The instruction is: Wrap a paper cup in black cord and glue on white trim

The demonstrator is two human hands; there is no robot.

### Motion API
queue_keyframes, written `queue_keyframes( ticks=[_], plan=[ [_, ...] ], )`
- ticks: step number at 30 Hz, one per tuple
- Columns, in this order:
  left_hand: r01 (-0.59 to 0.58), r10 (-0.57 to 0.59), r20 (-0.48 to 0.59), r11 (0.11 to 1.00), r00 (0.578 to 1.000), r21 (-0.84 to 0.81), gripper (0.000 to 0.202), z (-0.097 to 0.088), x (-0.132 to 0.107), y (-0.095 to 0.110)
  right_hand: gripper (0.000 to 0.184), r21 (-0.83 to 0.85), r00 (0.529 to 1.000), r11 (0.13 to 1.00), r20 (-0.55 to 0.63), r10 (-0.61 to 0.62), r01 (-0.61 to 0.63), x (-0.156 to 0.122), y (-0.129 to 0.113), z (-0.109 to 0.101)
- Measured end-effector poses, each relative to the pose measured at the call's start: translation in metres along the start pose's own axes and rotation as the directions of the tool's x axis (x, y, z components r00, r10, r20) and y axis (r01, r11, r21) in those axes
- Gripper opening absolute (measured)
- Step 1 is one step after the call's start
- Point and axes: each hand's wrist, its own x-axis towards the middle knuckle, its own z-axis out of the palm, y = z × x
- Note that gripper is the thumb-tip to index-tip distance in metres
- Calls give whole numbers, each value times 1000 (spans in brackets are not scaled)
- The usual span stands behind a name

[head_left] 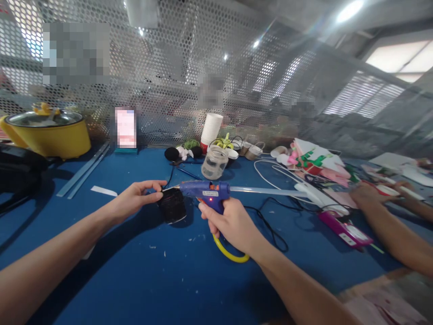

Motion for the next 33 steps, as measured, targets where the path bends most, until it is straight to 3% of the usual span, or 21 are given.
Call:
queue_keyframes(
  ticks=[14, 33],
  plan=[
    [2, -2, 0, 1000, 1000, 17, 33, -5, 2, -2, 25, -31, 999, 999, -33, 9, -10, 9, 7, -5],
    [7, -7, 1, 1000, 1000, 23, 29, -3, 2, -1, 24, -7, 1000, 1000, -20, 8, -8, 5, 2, -3]
  ],
)
